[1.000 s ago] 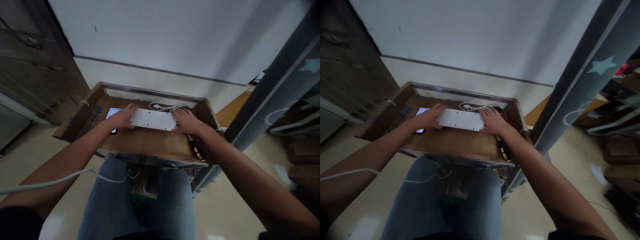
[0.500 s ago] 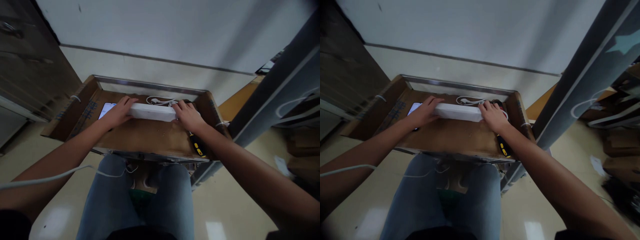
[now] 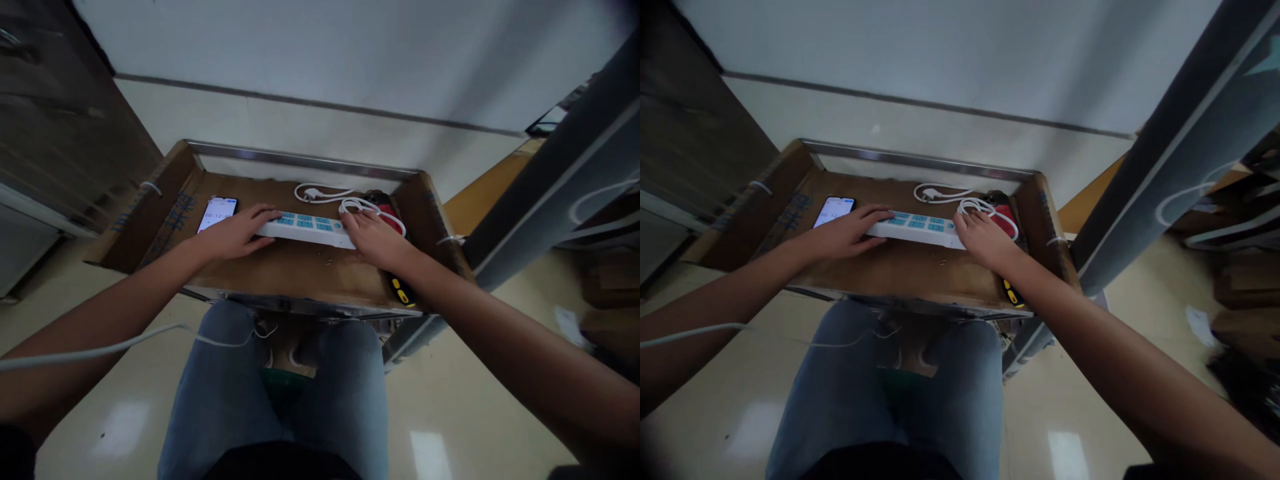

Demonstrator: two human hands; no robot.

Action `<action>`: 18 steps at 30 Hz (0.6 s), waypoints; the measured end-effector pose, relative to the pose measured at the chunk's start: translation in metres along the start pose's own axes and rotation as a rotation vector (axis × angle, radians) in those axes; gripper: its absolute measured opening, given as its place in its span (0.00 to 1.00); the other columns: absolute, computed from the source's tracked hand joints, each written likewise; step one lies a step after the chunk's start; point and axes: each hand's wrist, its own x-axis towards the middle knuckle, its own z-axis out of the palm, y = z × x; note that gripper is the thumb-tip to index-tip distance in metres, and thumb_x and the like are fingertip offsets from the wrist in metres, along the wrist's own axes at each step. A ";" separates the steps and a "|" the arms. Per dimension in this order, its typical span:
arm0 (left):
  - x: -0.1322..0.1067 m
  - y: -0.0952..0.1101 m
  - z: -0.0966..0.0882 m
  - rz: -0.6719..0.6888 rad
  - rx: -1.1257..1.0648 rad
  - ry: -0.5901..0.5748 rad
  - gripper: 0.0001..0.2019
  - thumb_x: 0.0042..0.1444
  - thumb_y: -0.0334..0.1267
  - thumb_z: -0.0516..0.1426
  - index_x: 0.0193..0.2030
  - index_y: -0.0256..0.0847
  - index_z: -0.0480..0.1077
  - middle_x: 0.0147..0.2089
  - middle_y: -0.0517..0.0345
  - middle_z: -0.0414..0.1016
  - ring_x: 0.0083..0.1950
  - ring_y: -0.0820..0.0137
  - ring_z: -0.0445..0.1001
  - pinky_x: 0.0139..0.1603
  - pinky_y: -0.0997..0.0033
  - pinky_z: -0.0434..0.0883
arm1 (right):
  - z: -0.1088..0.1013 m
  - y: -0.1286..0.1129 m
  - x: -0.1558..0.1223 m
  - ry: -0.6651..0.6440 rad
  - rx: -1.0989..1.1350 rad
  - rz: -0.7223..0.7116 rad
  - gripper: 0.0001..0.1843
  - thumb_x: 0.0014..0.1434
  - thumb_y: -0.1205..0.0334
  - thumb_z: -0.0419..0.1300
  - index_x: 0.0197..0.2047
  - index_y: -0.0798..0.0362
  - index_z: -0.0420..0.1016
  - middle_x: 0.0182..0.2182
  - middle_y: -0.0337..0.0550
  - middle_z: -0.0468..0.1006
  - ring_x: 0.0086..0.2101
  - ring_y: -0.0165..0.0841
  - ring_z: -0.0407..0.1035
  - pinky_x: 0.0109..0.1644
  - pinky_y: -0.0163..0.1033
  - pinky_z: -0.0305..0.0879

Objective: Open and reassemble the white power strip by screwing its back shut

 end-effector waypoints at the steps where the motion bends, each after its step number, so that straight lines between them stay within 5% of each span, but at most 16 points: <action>1: 0.001 -0.001 -0.001 -0.014 -0.004 -0.019 0.31 0.74 0.53 0.50 0.77 0.42 0.57 0.79 0.37 0.57 0.78 0.52 0.63 0.78 0.50 0.62 | 0.002 0.001 0.001 -0.003 0.002 -0.005 0.29 0.63 0.68 0.55 0.67 0.67 0.64 0.58 0.67 0.76 0.59 0.52 0.71 0.69 0.55 0.61; 5: 0.011 -0.007 -0.009 -0.068 -0.044 -0.146 0.33 0.71 0.59 0.51 0.76 0.44 0.60 0.82 0.39 0.51 0.82 0.49 0.54 0.79 0.49 0.58 | 0.006 0.006 0.006 -0.027 0.019 -0.043 0.40 0.60 0.69 0.60 0.74 0.62 0.58 0.72 0.65 0.64 0.68 0.57 0.63 0.73 0.60 0.59; 11: 0.030 -0.021 -0.009 -0.084 -0.039 -0.169 0.43 0.56 0.61 0.64 0.74 0.44 0.61 0.72 0.41 0.68 0.72 0.49 0.68 0.73 0.50 0.65 | 0.010 0.017 0.011 -0.098 0.099 -0.066 0.52 0.50 0.68 0.69 0.76 0.61 0.57 0.74 0.69 0.59 0.72 0.62 0.58 0.74 0.66 0.58; 18: 0.033 -0.028 -0.001 -0.103 -0.038 -0.099 0.45 0.48 0.57 0.68 0.71 0.42 0.64 0.69 0.40 0.71 0.70 0.46 0.69 0.72 0.48 0.66 | 0.001 0.016 0.022 -0.042 0.246 -0.083 0.56 0.60 0.33 0.64 0.80 0.54 0.51 0.75 0.61 0.59 0.72 0.58 0.57 0.75 0.65 0.56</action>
